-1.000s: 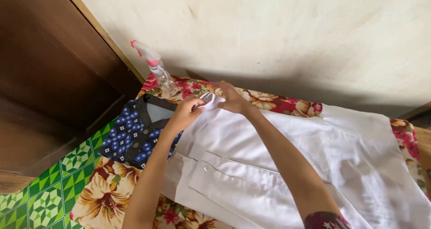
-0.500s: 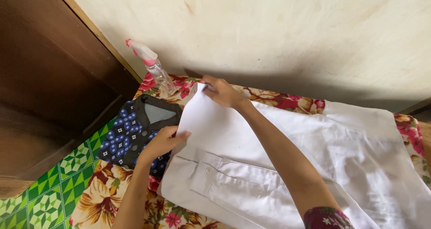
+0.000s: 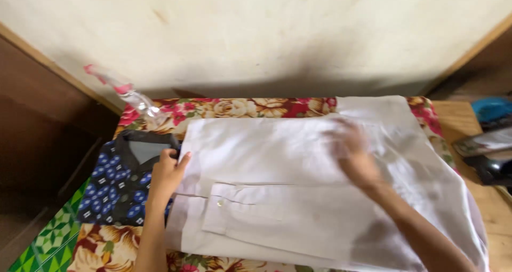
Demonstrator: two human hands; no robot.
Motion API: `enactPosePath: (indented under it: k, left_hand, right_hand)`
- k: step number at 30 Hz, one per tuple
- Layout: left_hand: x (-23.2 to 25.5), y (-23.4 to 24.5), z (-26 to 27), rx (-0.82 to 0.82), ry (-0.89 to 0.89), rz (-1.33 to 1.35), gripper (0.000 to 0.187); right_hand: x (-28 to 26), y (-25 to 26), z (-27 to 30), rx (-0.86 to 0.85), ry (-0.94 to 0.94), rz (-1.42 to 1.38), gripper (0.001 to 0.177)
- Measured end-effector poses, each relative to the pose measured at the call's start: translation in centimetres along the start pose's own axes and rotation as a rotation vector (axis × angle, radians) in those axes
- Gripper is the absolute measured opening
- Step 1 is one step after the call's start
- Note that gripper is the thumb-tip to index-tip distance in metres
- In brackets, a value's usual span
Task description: Ironing and folding a white collared shirt on a table.
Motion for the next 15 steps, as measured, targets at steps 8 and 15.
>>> enactPosePath:
  k: [8, 15]
  left_hand:
    - [0.1, -2.4, -4.3, -0.085, -0.36, 0.244, 0.034]
    - [1.3, -2.8, -5.6, -0.124, -0.271, 0.275, 0.038]
  right_hand:
    - [17.2, 15.2, 31.1, 1.178, -0.325, 0.166, 0.054]
    - [31.0, 16.5, 32.9, 1.215, -0.38, -0.576, 0.02]
Point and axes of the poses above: each hand's wrist, its own z-axis away from the middle knuckle, its own y-axis out of the back of the hand, x = y × z, the point moved 5 cm from there along -z, towards the middle knuckle, and after that the axes turned 5 degrees about y, right-handed, at the moved point
